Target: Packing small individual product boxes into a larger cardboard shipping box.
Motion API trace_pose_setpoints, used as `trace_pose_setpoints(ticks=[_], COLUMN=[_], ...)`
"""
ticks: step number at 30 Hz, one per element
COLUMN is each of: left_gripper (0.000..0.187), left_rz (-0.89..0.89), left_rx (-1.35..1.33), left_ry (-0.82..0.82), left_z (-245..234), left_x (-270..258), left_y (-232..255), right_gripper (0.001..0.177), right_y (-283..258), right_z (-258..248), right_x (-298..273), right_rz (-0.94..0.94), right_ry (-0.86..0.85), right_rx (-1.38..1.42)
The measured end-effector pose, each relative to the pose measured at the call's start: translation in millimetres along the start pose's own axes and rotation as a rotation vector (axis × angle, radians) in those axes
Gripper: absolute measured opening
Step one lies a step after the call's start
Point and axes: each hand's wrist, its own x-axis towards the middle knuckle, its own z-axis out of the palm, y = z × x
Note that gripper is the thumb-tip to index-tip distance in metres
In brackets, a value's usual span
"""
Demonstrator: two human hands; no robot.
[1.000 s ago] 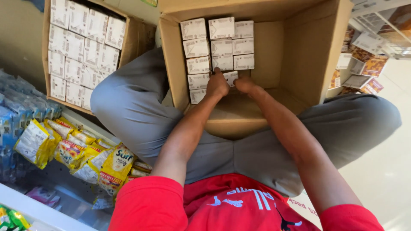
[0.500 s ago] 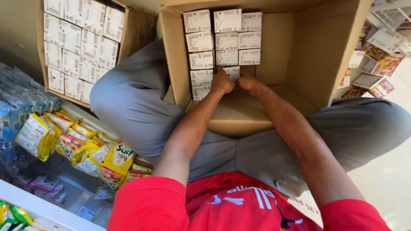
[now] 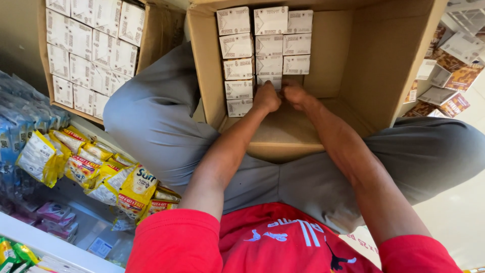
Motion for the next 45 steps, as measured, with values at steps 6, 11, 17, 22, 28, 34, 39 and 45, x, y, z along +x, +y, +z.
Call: trace_pose_setpoints(ticks=[6,11,17,22,28,34,39,45], left_gripper=[0.055,0.039,0.036,0.033,0.032,0.030,0.034,0.041], left_rz=[-0.004,0.019,0.089,0.210,0.324,0.469,0.633,0.966], left_rx=[0.115,0.162,0.214,0.309,0.436,0.354,0.254,0.135], left_ry=[-0.054,0.023,-0.022,-0.239,-0.249,-0.142,-0.120,0.095], left_z=[-11.1,-23.9,-25.0,2.0,3.1,-7.4,-32.0,-43.9], left_x=[-20.6,-40.7,-38.1,-16.2,-5.2,3.5,-20.1,-52.1], left_y=[15.2,25.1,24.3,2.3,0.7,8.6,42.5,98.3], right_gripper=[0.050,0.044,0.039,0.037,0.037,0.033,0.030,0.025], right_y=[-1.2,-28.2,-1.5,-7.9,-10.3,-74.0,-126.2,-149.6], right_z=[-1.4,8.5,-4.2,-4.4,-19.4,23.5,46.8,25.5], right_x=[2.6,-22.3,8.9,12.6,23.0,-68.5,-168.8,-259.1], right_rz=[-0.016,0.046,0.000,-0.064,-0.403,-0.573,-0.676,-0.788], right_ry=[-0.015,0.025,0.094,0.211,0.403,0.607,0.621,0.447], right_rx=[0.031,-0.078,-0.272,-0.407,-0.596,-0.434,-0.269,-0.006])
